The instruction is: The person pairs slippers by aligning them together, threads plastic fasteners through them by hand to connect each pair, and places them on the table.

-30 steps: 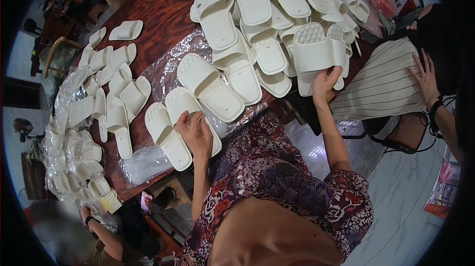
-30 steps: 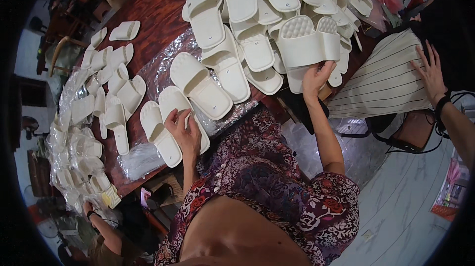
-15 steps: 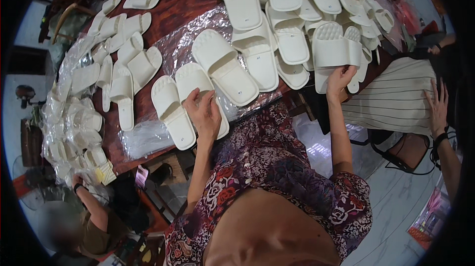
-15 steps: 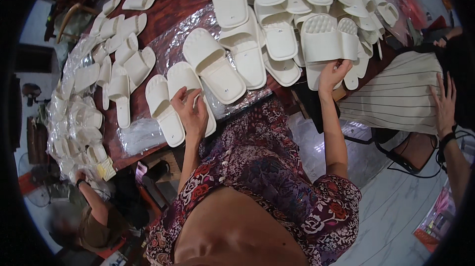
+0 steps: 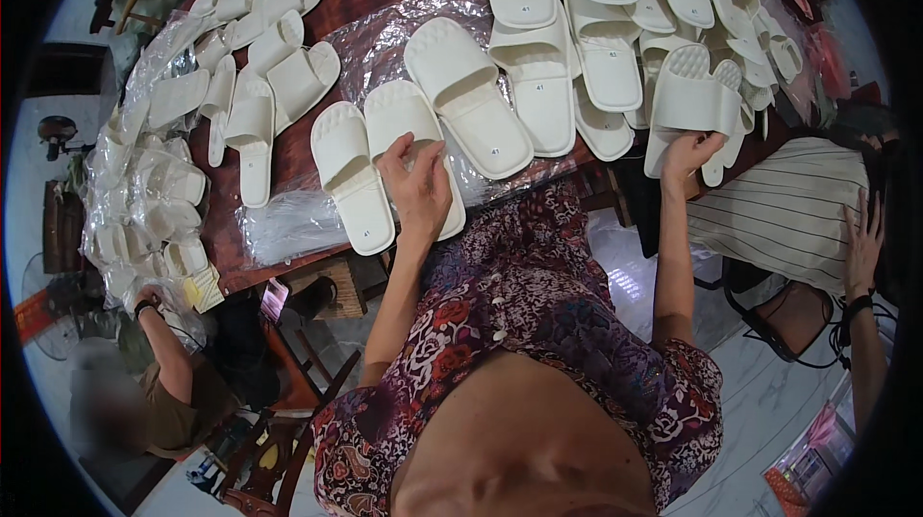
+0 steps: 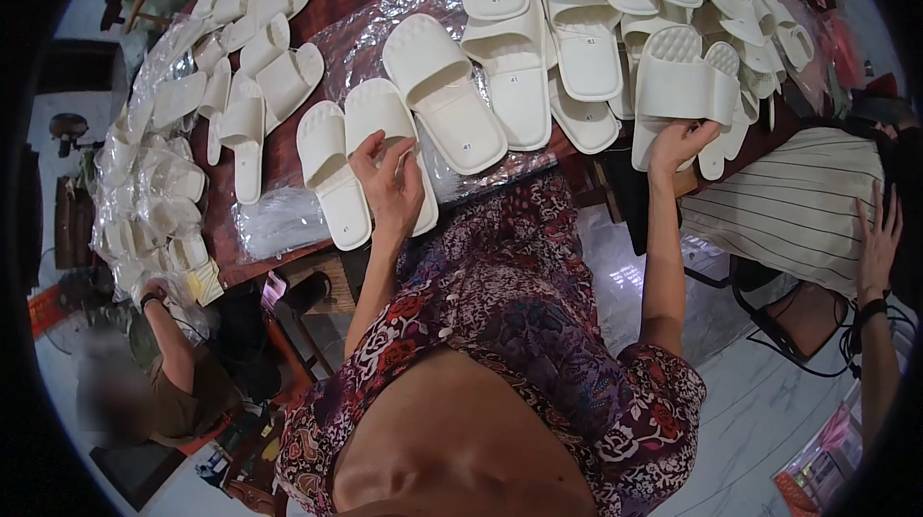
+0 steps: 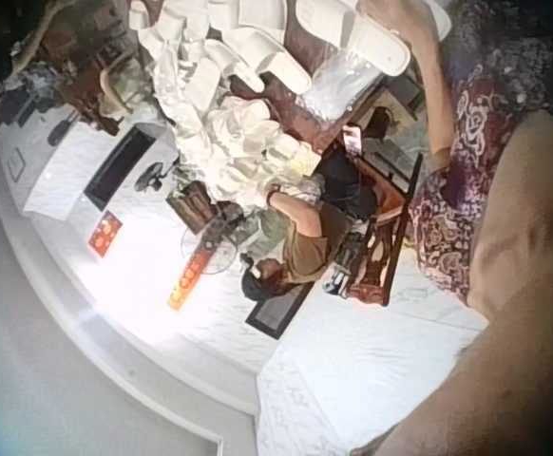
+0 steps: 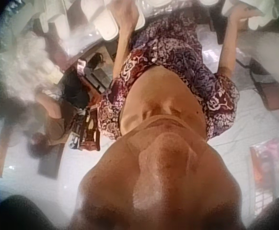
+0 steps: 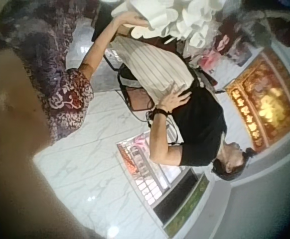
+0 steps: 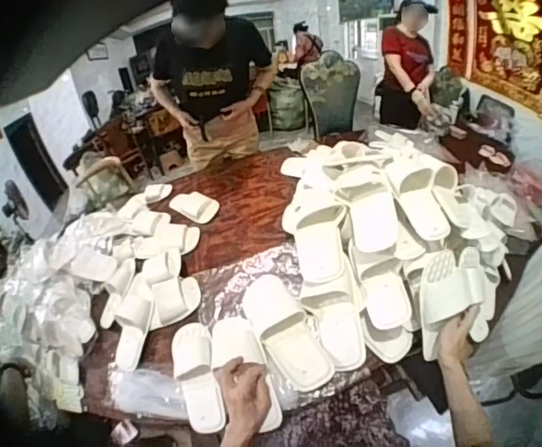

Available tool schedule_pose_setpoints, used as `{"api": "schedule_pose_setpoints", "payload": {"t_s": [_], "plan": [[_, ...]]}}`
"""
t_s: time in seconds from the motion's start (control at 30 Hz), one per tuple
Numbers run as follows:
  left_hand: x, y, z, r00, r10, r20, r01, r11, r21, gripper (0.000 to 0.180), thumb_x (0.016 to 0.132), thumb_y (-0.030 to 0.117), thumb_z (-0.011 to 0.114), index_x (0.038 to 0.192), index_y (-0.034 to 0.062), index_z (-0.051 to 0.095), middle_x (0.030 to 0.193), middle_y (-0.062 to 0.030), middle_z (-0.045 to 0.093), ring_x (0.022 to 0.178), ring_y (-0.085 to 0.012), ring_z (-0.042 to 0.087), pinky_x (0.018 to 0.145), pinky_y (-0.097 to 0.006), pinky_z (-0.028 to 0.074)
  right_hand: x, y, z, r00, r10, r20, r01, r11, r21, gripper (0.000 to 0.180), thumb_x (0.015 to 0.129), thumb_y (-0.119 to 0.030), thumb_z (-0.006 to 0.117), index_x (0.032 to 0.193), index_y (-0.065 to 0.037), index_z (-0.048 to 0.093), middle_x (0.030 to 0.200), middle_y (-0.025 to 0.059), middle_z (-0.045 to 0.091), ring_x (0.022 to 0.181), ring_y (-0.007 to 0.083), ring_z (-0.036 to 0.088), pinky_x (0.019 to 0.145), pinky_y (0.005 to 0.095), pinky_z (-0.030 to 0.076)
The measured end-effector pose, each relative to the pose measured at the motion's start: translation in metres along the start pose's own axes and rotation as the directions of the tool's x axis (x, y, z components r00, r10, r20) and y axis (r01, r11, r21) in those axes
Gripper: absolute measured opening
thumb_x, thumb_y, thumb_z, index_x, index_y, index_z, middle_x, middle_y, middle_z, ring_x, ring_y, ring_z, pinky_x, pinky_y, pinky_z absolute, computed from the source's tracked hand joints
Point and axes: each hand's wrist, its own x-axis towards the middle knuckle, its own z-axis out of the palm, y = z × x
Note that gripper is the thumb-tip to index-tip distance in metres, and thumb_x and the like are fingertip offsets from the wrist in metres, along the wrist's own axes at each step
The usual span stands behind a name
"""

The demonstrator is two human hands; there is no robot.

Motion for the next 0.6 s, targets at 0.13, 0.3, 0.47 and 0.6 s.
{"api": "schedule_pose_setpoints", "payload": {"t_s": [0.13,0.3,0.47,0.6], "plan": [[0.0,-0.001,0.001,1.0,-0.018,0.006,0.018,1.0,0.01,0.028,0.083,-0.002,0.068,0.108,0.0098,0.073,0.128,-0.0212,0.051,0.116,-0.0367,0.05,0.1,-0.044,0.044,-0.002,0.001,-0.001,1.0,-0.028,-0.011,0.028,1.0,-0.001,0.035,0.101,-0.012,0.054,0.13,0.006,0.049,0.118,0.0241,0.048,0.111,0.0355,0.05,0.096,0.0397,0.041],[0.0,-0.001,0.002,0.998,0.039,-0.049,-0.038,0.999,0.019,0.032,0.079,-0.003,0.069,0.108,0.0098,0.073,0.125,-0.0206,0.055,0.11,-0.0377,0.052,0.094,-0.045,0.044,-0.002,-0.002,-0.003,1.0,0.015,0.02,-0.015,1.0,0.006,0.038,0.102,-0.012,0.053,0.135,0.006,0.047,0.127,0.0245,0.045,0.114,0.0356,0.051,0.099,0.041,0.041],[0.001,0.0,0.001,0.999,0.047,-0.025,-0.047,0.999,0.012,0.033,0.079,-0.003,0.069,0.108,0.0098,0.073,0.126,-0.0204,0.054,0.111,-0.0376,0.052,0.094,-0.045,0.044,0.007,0.004,-0.003,1.0,-0.014,-0.005,0.014,1.0,0.003,0.04,0.103,-0.013,0.053,0.138,0.006,0.047,0.129,0.0231,0.048,0.116,0.0329,0.054,0.1,0.038,0.043],[-0.001,-0.001,0.0,1.0,-0.003,0.008,0.003,1.0,-0.008,0.028,0.083,-0.001,0.067,0.108,0.0097,0.074,0.129,-0.0208,0.051,0.116,-0.0372,0.049,0.1,-0.044,0.044,0.008,-0.004,0.007,0.998,0.056,-0.03,-0.049,0.98,0.194,0.04,0.104,-0.013,0.052,0.138,0.006,0.047,0.129,0.0215,0.051,0.117,0.0305,0.054,0.101,0.0363,0.042]]}}
